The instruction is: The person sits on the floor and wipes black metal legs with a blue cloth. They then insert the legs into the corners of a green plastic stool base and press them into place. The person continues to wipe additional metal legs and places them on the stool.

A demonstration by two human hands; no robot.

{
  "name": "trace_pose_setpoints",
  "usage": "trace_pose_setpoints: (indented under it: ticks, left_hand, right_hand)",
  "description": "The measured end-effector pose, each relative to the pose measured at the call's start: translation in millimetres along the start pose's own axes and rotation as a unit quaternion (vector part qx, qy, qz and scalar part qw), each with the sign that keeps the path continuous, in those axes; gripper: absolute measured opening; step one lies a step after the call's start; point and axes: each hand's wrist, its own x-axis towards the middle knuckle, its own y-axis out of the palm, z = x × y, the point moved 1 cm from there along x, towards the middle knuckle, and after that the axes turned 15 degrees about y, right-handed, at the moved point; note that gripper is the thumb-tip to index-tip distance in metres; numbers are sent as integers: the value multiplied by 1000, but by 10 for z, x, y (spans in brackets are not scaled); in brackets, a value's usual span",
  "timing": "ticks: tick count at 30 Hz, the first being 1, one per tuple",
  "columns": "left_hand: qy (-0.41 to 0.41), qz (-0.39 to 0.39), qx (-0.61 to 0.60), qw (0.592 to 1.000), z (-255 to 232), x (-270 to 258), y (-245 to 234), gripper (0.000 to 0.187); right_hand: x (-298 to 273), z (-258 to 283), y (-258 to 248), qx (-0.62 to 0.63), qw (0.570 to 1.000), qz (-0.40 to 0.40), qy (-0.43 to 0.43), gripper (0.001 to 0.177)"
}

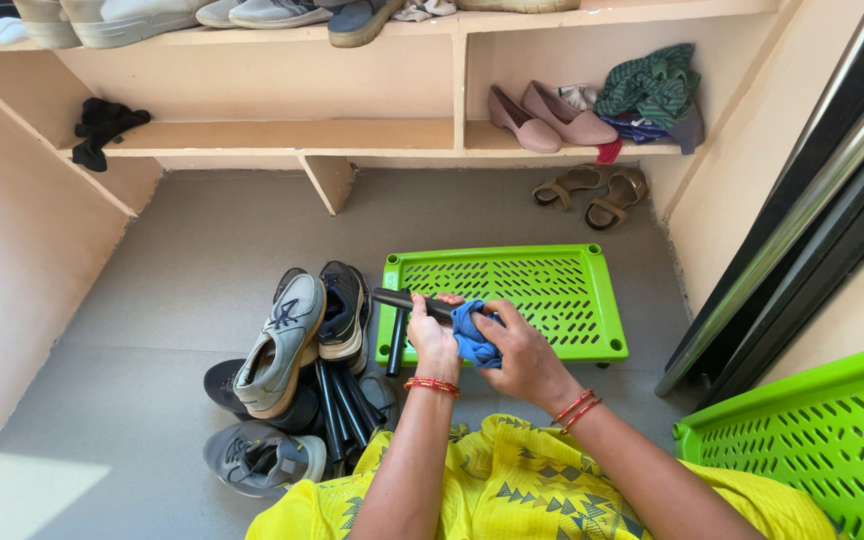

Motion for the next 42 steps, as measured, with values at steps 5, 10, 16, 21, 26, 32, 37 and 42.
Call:
trace_pose_setpoints:
  ticks: [5,10,16,21,26,32,37,42]
  left_hand:
    - [-6,126,-39,991,-9,-408,381,18]
    - [10,284,132,950,106,-903,765,25]
    - [77,342,281,893,123,-988,848,24]
    - [16,177,304,936,95,-881,727,26]
    - [11,240,243,940,102,-867,771,30]
    - [43,194,315,928,-134,-626,751,27]
    - [80,259,536,799,158,-679,487,31]
    - [156,355,701,599,430,-1061,378,40]
  right_hand:
    - [25,-267,187,135,986,-88,34,48]
    - [185,-722,267,559,772,-66,294,24]
    - [240,-804,149,531,807,-113,234,18]
    - [154,-621,20,81,963,-255,-40,26]
    - [219,-653,65,372,892,-156,206,24]
    - [276,-763,-153,229,954,-83,177,29]
    - [243,-660,-132,189,965,-153,99,37]
    - [226,-764,9,48,977,-150,147,41]
